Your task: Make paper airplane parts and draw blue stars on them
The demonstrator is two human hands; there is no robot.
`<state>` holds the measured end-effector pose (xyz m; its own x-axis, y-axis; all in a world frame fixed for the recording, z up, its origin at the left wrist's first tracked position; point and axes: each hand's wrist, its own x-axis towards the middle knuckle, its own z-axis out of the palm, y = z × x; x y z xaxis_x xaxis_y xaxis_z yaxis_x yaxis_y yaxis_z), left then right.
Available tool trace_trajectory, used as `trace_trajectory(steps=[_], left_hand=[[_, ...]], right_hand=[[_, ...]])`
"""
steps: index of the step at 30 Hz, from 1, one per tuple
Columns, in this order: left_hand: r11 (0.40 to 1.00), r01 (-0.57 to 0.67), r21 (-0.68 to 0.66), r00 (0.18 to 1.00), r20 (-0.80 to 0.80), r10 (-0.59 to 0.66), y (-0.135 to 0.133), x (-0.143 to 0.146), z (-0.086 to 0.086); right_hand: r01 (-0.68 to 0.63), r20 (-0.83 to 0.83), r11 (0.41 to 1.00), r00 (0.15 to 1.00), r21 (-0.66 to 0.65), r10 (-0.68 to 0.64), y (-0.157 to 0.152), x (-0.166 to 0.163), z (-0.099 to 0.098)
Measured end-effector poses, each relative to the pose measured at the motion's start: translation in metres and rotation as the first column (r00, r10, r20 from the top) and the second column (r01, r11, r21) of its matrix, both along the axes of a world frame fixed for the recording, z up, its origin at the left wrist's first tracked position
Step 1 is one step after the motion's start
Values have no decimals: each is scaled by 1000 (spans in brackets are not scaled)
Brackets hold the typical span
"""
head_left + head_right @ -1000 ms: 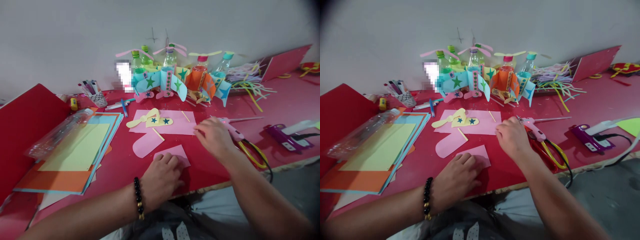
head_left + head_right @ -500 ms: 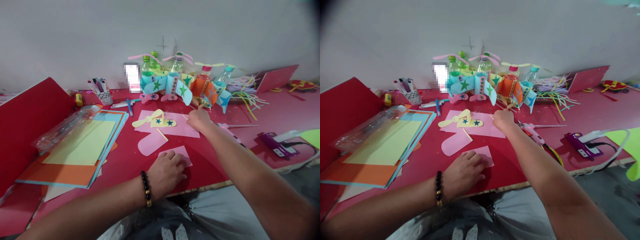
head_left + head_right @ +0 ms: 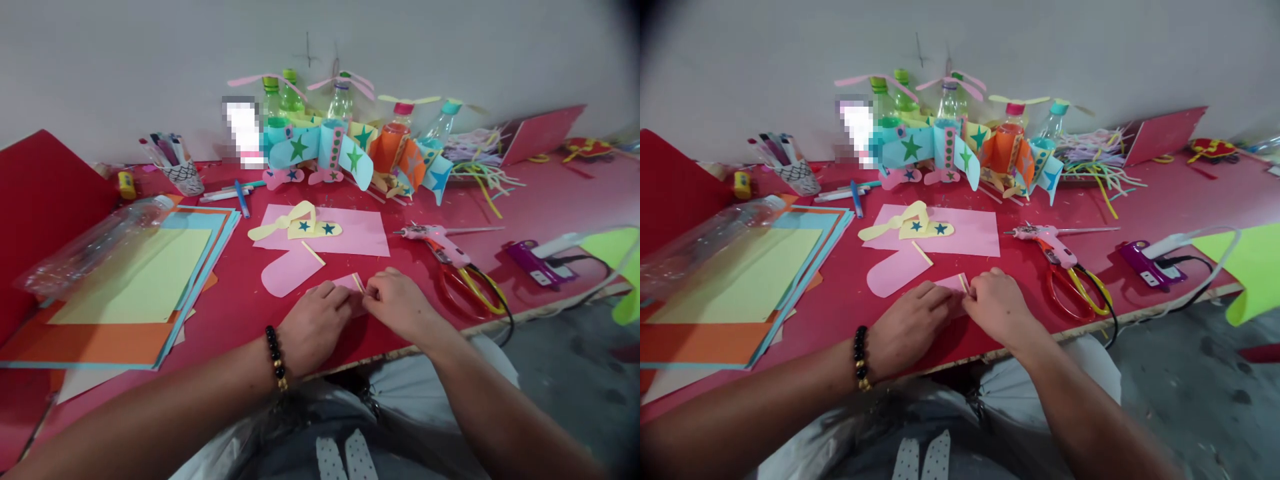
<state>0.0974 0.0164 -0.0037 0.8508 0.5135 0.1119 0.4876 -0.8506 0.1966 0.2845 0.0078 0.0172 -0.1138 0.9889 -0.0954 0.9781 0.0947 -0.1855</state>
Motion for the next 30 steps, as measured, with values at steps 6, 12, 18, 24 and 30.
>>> trace_trajectory(steps=[6,12,18,24,30], left_hand=[[997,-29,-68,999,41,32,2,4,0],[996,-37,-86,999,-1,37,6,7,1],[998,53,-17,996,-72,-54,8,5,-1],[996,80,37,993,-85,-77,9,4,-1],[992,94,89,993,-74,-88,9,5,0]], right_hand=[[-17,51,1000,999,21,16,4,-1,-2],[-68,-202,996,976,55,77,0,18,1],[345,-159,815,939,466,-306,6,96,10],[509,100,810,826,293,-555,13,142,1],[607,74,768,773,202,-630,21,148,-4]])
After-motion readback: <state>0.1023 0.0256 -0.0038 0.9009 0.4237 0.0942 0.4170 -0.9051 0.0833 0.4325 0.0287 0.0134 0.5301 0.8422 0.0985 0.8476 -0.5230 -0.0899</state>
